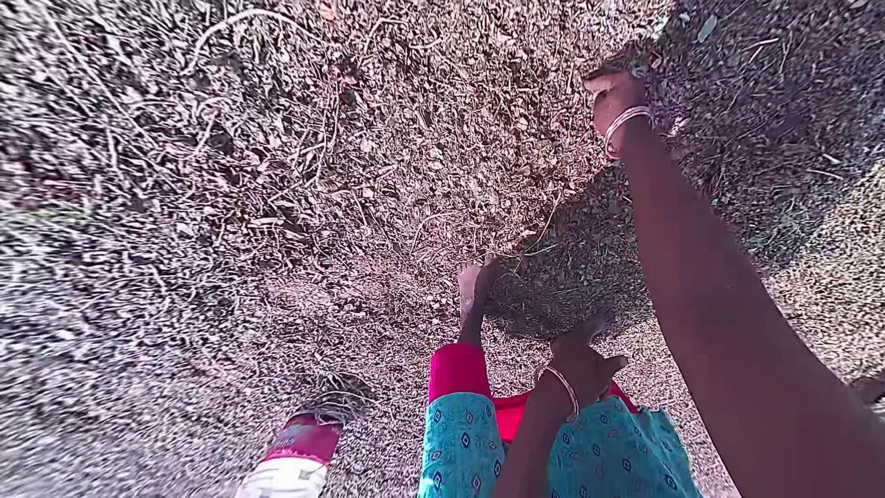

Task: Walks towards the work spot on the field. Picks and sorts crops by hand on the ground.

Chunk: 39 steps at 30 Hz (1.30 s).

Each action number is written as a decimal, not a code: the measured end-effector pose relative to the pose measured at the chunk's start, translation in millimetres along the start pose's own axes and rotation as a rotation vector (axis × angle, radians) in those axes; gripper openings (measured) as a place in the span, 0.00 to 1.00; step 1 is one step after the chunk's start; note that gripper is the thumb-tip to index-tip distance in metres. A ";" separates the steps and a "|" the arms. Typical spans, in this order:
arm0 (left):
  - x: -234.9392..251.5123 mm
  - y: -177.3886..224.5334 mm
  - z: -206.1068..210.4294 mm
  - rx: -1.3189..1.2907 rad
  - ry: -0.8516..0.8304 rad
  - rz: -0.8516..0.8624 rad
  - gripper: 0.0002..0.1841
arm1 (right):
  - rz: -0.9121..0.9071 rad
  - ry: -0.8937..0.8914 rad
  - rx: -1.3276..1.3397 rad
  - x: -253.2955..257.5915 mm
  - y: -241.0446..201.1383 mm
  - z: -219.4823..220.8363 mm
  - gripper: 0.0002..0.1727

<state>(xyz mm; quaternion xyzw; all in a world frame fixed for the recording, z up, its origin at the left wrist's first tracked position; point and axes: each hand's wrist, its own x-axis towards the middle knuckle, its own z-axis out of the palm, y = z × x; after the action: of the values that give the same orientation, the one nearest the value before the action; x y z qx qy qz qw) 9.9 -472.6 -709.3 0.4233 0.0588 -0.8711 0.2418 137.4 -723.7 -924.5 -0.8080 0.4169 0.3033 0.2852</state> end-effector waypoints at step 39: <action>4.4 -49.4 -12.2 -1.331 -0.096 0.955 0.12 | -0.096 -0.010 -0.009 13.4 58.0 -36.2 0.32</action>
<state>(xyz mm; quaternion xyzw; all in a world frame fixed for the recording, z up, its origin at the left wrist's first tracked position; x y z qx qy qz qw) -7.0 -427.2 -725.4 0.1329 0.3664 -0.4742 0.7895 103.7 -784.6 -922.7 -0.8268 0.3750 0.2951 0.2977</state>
